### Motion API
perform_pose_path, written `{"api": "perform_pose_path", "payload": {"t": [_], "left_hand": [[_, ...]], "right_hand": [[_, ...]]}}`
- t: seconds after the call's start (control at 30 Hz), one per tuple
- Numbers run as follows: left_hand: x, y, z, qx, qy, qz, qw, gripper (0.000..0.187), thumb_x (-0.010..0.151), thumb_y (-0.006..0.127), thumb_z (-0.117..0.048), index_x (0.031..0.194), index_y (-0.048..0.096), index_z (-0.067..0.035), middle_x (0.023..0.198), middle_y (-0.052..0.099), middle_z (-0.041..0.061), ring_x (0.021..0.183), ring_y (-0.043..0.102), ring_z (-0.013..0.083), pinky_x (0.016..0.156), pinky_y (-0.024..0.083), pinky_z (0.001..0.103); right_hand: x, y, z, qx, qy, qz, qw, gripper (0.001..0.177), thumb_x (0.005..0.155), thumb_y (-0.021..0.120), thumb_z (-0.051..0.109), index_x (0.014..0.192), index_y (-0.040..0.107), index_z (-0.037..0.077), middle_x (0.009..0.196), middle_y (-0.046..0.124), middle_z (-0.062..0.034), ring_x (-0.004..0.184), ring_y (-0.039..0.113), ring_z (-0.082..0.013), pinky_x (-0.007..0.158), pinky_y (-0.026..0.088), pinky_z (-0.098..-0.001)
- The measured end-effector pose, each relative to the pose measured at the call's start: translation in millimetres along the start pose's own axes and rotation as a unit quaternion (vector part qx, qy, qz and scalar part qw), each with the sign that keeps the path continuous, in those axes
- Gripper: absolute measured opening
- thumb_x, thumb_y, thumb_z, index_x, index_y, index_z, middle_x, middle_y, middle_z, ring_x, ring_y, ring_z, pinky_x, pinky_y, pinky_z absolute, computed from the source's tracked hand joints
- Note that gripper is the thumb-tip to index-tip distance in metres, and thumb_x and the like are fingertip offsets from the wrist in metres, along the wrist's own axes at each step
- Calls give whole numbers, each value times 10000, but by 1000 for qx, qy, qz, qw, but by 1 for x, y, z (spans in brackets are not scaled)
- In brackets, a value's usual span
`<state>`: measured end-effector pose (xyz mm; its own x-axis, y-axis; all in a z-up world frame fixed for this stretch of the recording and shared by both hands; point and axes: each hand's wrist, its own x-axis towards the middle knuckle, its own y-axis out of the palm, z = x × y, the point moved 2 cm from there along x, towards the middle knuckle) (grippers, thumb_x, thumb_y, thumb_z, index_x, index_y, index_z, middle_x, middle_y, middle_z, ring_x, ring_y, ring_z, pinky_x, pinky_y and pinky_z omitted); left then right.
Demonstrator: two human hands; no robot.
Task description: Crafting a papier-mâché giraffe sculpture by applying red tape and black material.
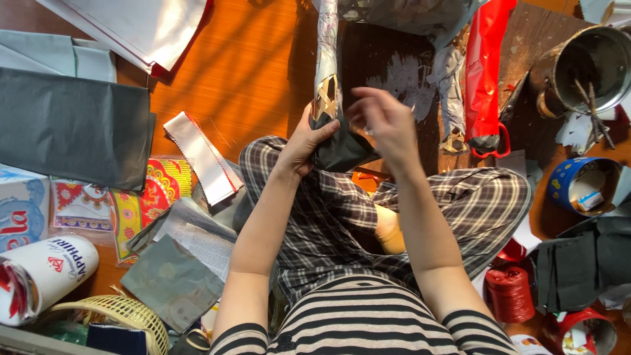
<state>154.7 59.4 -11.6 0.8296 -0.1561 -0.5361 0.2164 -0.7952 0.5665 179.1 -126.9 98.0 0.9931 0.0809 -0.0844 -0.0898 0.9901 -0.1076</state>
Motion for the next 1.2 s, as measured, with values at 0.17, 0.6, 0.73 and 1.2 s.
{"api": "perform_pose_path", "payload": {"t": [0.17, 0.6, 0.73, 1.2], "left_hand": [[11, -7, 12, -32, -10, 6, 999, 1008, 804, 987, 23, 1647, 457, -140, 1221, 754, 258, 979, 808, 377, 780, 714, 527], [1, 1, 8, -16, -9, 16, 1000, 952, 838, 997, -73, 1620, 456, -112, 1210, 736, 192, 989, 753, 258, 841, 696, 454], [-7, 3, -1, -9, -10, 21, 1000, 950, 865, 988, -119, 1635, 432, -107, 1235, 731, 179, 1025, 749, 238, 880, 683, 418], [-26, 19, -16, 23, -30, 41, 998, 1302, 838, 1004, -186, 1764, 96, -70, 1257, 621, 235, 997, 695, 231, 867, 681, 450]], "right_hand": [[-48, -37, -89, 25, 35, -30, 999, 478, 980, 449, -45, 1317, 766, 72, 1073, 782, -108, 937, 718, -175, 819, 609, -316], [-63, 48, -80, 314, 259, -108, 907, 195, 976, 825, 13, 1034, 640, 30, 710, 516, -30, 394, 449, -105, 277, 390, -275], [-52, 42, -57, 275, 290, -103, 911, 205, 963, 858, 69, 972, 660, 18, 678, 638, -111, 431, 651, -202, 304, 507, -297], [-32, 19, -15, 163, 149, 15, 975, 505, 930, 789, -102, 1405, 620, -86, 937, 697, -160, 756, 705, -200, 572, 656, -314]]}}
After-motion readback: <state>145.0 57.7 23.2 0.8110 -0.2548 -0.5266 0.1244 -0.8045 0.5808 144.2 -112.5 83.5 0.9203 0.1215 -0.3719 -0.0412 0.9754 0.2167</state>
